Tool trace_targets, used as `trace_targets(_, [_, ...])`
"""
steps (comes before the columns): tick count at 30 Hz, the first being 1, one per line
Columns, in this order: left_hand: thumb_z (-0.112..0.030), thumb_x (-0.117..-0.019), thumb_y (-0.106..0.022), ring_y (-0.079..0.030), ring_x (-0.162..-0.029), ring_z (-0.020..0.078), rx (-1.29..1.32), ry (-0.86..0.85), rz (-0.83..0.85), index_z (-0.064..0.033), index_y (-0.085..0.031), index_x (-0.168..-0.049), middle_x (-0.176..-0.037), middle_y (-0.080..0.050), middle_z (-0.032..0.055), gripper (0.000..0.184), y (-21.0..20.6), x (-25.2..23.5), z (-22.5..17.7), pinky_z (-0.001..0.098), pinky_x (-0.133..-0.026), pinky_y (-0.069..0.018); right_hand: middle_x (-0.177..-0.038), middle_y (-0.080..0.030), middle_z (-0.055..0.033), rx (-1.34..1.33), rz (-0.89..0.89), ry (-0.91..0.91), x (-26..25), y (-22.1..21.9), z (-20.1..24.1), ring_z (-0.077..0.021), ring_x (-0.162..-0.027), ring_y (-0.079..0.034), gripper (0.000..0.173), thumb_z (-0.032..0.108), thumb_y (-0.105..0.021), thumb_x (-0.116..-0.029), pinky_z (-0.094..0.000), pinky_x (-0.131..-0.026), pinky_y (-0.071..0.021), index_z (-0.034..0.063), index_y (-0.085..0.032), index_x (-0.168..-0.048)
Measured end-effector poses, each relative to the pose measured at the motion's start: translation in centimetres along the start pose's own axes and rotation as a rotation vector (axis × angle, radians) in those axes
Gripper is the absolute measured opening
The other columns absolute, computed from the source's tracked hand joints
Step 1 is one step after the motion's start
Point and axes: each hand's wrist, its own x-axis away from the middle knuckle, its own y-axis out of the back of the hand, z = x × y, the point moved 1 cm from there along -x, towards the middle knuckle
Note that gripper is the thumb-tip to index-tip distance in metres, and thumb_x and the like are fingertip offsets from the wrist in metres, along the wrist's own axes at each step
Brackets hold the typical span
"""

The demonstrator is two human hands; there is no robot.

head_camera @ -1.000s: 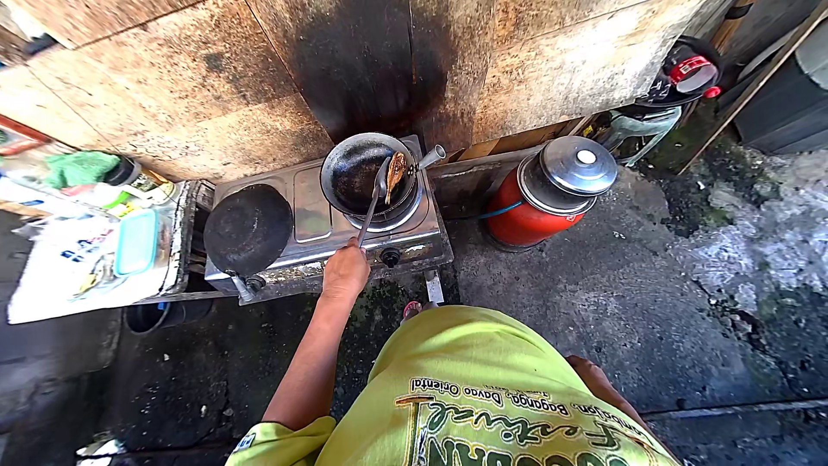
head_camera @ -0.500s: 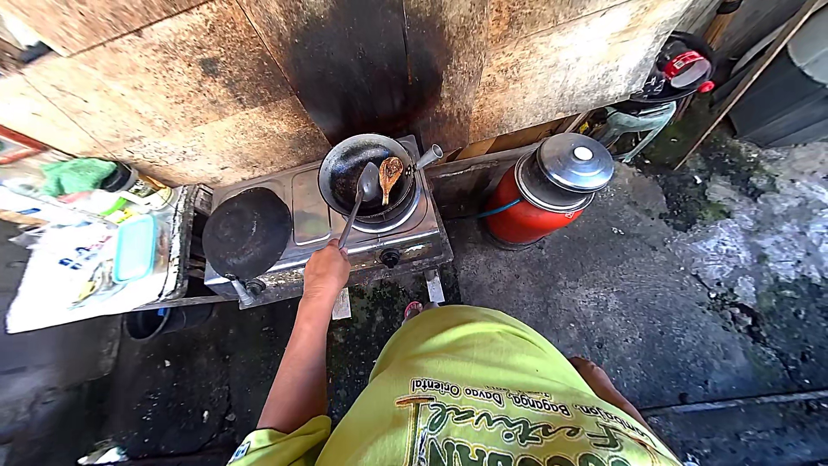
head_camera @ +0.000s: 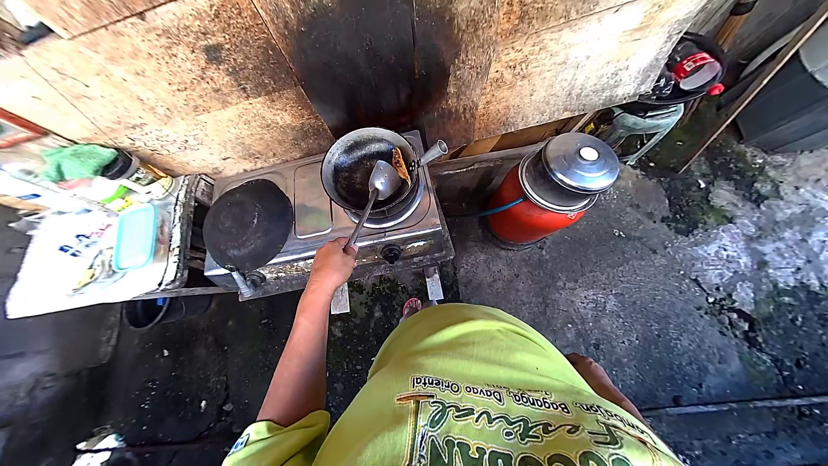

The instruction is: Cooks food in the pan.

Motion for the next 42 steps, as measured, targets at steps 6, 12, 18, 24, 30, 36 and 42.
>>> trace_targets(6, [-0.028,-0.1109,-0.049,-0.054,-0.059,0.0109,0.087,0.056,0.013,-0.0083,-0.065,-0.126,-0.082,-0.066,0.0052,0.029,0.3,-0.3,-0.1,0.0289,-0.059,-0.0475,-0.127,-0.068,-0.0258,0.012,0.017,0.002,1.2,0.2,0.5,-0.0426,-0.127,-0.061,0.041,0.034,-0.054,-0.1086,-0.0613,-0.11,-0.0428,0.0012,-0.068,-0.128])
trace_targets(12, [-0.025,-0.1114,-0.049,-0.046,-0.047,0.0043,0.264,0.11,0.045,-0.0044,-0.062,-0.127,-0.073,-0.061,0.0022,0.029,0.6,0.0,-0.8,0.0191,-0.045,-0.0386,-0.129,-0.068,-0.026,0.014,0.012,-0.016,0.9,-0.5,-0.5,-0.0423,-0.127,-0.061,0.043,0.036,-0.053,-0.1087,-0.0613,-0.11,-0.0422,0.001,-0.068,-0.129])
trace_targets(18, [-0.017,-0.1118,-0.044,-0.041,-0.042,0.0004,0.74,0.165,0.137,0.0012,-0.058,-0.122,-0.068,-0.055,0.0013,0.025,-0.7,-0.1,-1.2,0.0124,-0.038,-0.0327,-0.127,-0.068,-0.0264,-0.027,0.01,-0.02,1.4,-0.3,-0.5,-0.0423,-0.125,-0.062,0.041,0.034,-0.054,-0.1088,-0.0598,-0.11,-0.043,-0.0006,-0.068,-0.127])
trace_targets(24, [-0.015,-0.1114,-0.043,-0.039,-0.04,0.0001,0.979,0.179,0.158,0.0,-0.06,-0.119,-0.069,-0.055,0.002,0.024,-1.2,-0.1,-1.2,0.0117,-0.035,-0.0313,-0.125,-0.069,-0.0257,-0.039,0.012,-0.011,1.5,0.0,-0.3,-0.0417,-0.123,-0.064,0.04,0.033,-0.053,-0.1093,-0.0601,-0.108,-0.044,0.0009,-0.068,-0.128])
trace_targets(30, [-0.018,-0.1114,-0.047,-0.041,-0.042,0.0029,0.694,0.106,0.015,-0.0008,-0.059,-0.126,-0.069,-0.057,0.0029,0.025,-2.0,-0.2,-1.3,0.0148,-0.039,-0.0326,-0.128,-0.067,-0.0274,-0.016,0.028,-0.013,1.8,0.0,-0.1,-0.0435,-0.128,-0.06,0.041,0.033,-0.053,-0.1093,-0.0605,-0.11,-0.0421,-0.0003,-0.068,-0.128])
trace_targets(36, [-0.021,-0.1122,-0.046,-0.044,-0.047,0.0066,0.524,0.09,-0.002,-0.0036,-0.059,-0.13,-0.074,-0.059,0.0044,0.029,-2.9,-1.1,-2.2,0.0199,-0.045,-0.0364,-0.126,-0.068,-0.0272,-0.036,0.005,-0.006,1.2,-0.1,-0.3,-0.043,-0.123,-0.063,0.04,0.032,-0.054,-0.1087,-0.0619,-0.109,-0.043,-0.0002,-0.068,-0.128])
trace_targets(42, [-0.02,-0.1116,-0.047,-0.042,-0.044,0.0045,0.641,0.104,-0.045,-0.0029,-0.059,-0.128,-0.07,-0.058,0.0033,0.026,-2.6,-0.5,-1.2,0.0172,-0.041,-0.0337,-0.124,-0.069,-0.0268,-0.045,-0.007,0.0,1.3,-0.2,-0.3,-0.043,-0.122,-0.064,0.039,0.032,-0.055,-0.1083,-0.0612,-0.108,-0.0439,-0.0008,-0.069,-0.126])
